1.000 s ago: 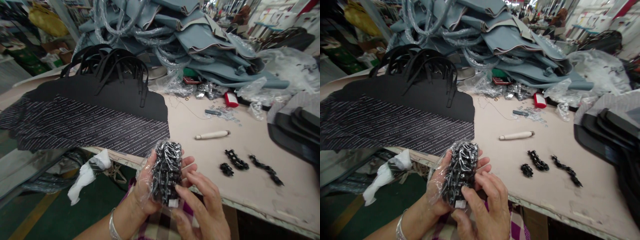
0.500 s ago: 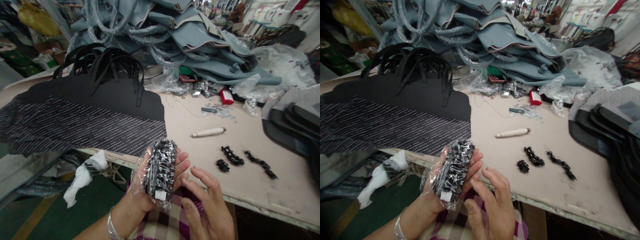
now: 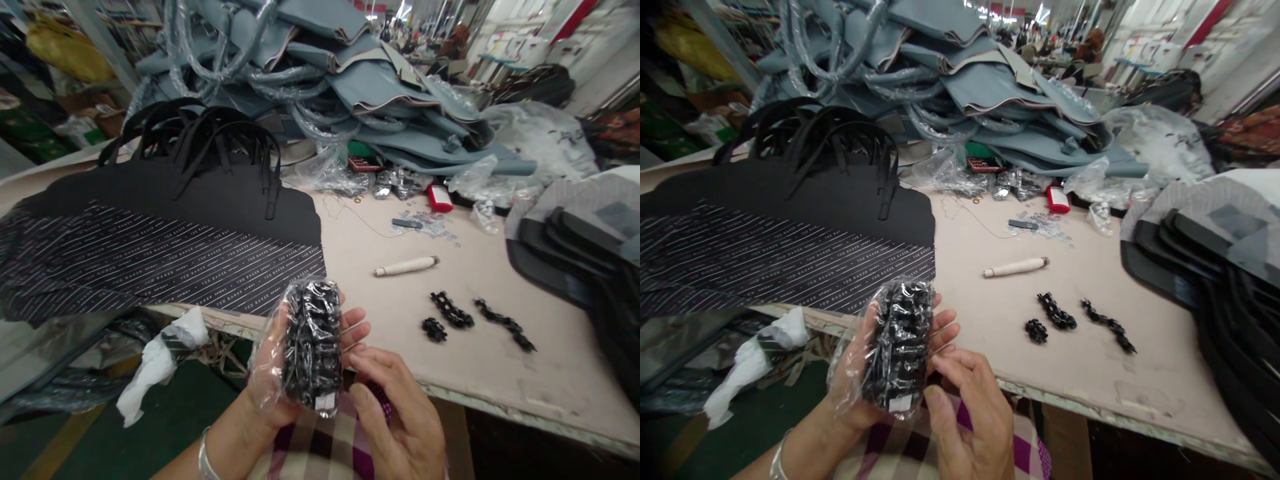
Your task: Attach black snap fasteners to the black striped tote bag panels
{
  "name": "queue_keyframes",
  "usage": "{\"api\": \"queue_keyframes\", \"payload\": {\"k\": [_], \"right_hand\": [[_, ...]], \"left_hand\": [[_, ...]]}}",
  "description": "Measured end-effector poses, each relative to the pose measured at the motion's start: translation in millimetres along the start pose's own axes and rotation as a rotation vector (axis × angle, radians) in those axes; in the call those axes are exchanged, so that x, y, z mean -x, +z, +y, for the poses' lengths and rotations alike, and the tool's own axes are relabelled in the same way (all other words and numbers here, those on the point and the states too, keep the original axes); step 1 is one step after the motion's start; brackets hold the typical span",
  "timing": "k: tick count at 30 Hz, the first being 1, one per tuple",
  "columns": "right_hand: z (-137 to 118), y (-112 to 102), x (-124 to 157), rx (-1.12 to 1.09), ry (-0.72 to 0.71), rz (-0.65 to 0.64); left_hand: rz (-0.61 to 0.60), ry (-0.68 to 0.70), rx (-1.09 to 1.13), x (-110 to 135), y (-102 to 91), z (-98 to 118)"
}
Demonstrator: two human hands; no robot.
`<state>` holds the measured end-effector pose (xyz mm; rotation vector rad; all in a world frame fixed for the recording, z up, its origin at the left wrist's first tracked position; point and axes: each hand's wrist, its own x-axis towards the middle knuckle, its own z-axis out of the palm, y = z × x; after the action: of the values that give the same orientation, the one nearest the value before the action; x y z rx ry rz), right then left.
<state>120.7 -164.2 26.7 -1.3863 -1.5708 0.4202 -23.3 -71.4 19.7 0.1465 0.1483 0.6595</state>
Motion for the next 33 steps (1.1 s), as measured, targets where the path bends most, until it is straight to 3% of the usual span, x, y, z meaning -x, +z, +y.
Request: {"api": "queue_keyframes", "payload": {"k": [4,9,15,18,23,28,30,33], "right_hand": [[-1.9,1.0,-1.9,0.071,-0.050,0.020],[-3.1,0.9,-2.6,0.139,-0.101,0.015],[-0.4,9.6,0.5,-0.153,0.156,0.008],[0.5,14.1,1.1,-0.037,0.089,0.022],[-3.3,22.8,3.6,0.139,0.059,0.153],[-6.9,35.3,5.9,0.157,0.008,0.172],[-8.1,38.0,6.5,0.117,0.037,0.176],[-9.7,38.0,6.8,-0.043,0.217,0.149]], "left_hand": [[-0.069,0.007,-0.059,1.1,-1.5,-1.3],[-0.064,-0.021,0.003,1.8,-4.5,-0.5],[-0.074,-0.003,0.031,1.0,-5.1,0.2],[-0.029,0.016,0.041,-0.4,-2.6,-2.1],[0.063,0.044,-0.030,-1.0,1.5,-5.1],[0.041,0.015,-0.066,-2.1,-1.5,-4.4],[0.068,0.004,-0.099,-1.7,-0.1,-4.3],[0.210,-0.001,-0.227,1.9,3.9,-6.8]]}}
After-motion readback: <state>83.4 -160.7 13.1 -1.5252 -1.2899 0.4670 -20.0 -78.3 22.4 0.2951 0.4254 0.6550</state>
